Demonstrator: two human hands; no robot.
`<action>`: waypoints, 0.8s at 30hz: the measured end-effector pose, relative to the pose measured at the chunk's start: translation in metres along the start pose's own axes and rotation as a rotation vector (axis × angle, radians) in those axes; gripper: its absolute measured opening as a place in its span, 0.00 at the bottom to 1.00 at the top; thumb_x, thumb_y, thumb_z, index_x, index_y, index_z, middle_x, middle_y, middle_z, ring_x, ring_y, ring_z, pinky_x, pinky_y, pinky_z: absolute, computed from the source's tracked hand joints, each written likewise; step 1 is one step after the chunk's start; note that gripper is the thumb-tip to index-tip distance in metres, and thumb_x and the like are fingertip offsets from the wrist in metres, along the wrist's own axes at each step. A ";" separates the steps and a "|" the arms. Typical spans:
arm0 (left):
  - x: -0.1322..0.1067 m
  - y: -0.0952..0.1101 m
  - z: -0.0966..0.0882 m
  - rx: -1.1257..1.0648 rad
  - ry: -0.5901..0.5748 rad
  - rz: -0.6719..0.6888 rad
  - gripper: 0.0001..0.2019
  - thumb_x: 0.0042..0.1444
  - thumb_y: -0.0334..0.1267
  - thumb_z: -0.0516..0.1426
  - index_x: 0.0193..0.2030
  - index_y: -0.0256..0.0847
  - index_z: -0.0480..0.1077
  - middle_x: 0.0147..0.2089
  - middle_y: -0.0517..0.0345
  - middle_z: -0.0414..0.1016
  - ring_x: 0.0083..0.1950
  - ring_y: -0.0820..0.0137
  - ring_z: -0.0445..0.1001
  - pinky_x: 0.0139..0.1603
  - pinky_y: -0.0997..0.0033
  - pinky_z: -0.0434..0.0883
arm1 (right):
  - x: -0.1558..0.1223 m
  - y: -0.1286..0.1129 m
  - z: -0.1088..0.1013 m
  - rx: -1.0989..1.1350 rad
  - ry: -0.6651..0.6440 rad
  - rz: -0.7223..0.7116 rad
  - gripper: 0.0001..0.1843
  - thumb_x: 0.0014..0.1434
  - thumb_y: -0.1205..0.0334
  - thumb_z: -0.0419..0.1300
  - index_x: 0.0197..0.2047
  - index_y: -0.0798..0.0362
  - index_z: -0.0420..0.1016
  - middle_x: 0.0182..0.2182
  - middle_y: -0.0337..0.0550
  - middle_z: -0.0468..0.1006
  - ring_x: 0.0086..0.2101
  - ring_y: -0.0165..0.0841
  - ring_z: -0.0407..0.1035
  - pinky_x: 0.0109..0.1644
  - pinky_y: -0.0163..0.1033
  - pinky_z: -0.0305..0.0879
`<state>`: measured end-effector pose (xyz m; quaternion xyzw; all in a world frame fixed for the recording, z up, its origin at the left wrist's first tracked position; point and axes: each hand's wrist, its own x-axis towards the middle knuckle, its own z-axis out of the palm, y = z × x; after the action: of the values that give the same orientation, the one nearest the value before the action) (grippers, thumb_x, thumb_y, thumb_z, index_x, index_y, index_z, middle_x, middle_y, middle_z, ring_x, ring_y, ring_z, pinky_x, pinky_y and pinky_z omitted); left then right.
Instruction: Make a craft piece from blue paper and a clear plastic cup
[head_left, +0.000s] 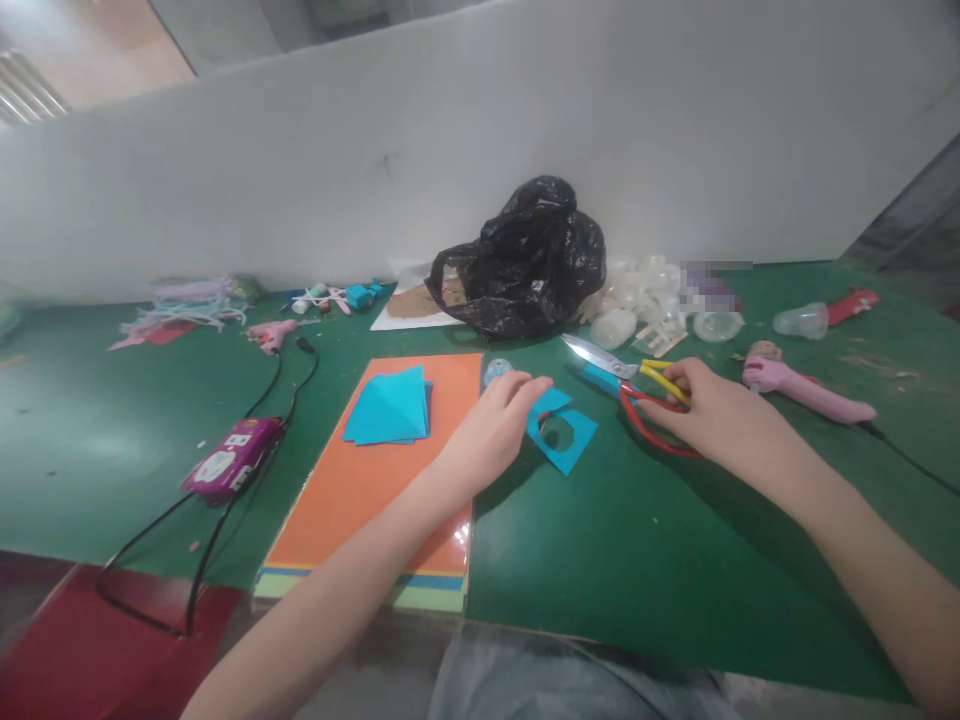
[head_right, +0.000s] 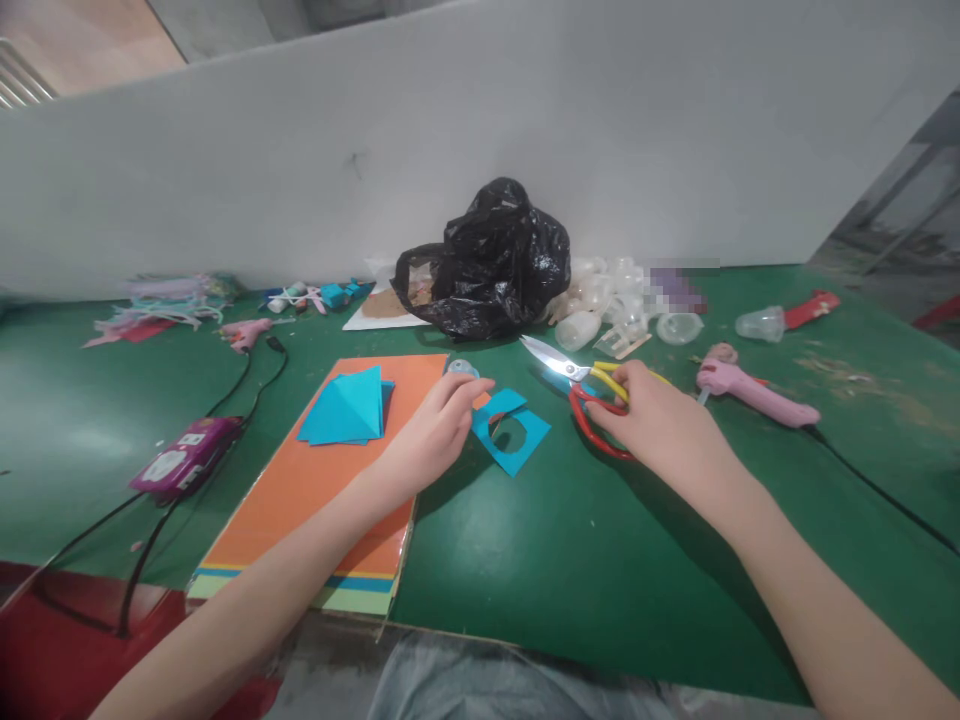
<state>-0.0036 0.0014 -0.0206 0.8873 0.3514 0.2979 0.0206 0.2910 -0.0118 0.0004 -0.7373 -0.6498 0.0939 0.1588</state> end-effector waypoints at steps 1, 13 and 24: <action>0.000 0.001 0.000 0.013 0.009 0.009 0.24 0.68 0.21 0.44 0.67 0.42 0.61 0.59 0.45 0.70 0.61 0.61 0.73 0.61 0.55 0.76 | 0.000 0.000 -0.001 -0.004 0.004 -0.002 0.27 0.60 0.36 0.57 0.50 0.51 0.72 0.39 0.51 0.83 0.30 0.47 0.77 0.33 0.44 0.63; 0.008 0.027 0.009 0.089 -0.231 -0.281 0.36 0.60 0.61 0.63 0.66 0.37 0.65 0.60 0.41 0.73 0.61 0.47 0.71 0.62 0.43 0.72 | 0.002 -0.001 -0.002 0.007 0.028 0.039 0.32 0.53 0.33 0.55 0.48 0.50 0.71 0.37 0.53 0.83 0.30 0.46 0.75 0.34 0.44 0.61; 0.009 0.036 0.017 0.095 -0.329 -0.323 0.41 0.57 0.64 0.64 0.67 0.38 0.64 0.61 0.39 0.71 0.68 0.42 0.65 0.63 0.39 0.69 | 0.003 0.007 -0.008 0.004 0.072 0.054 0.36 0.56 0.33 0.56 0.55 0.55 0.72 0.42 0.61 0.84 0.34 0.52 0.78 0.34 0.47 0.63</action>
<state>0.0329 -0.0171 -0.0207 0.8561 0.4945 0.1254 0.0830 0.3003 -0.0104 0.0054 -0.7572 -0.6234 0.0726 0.1809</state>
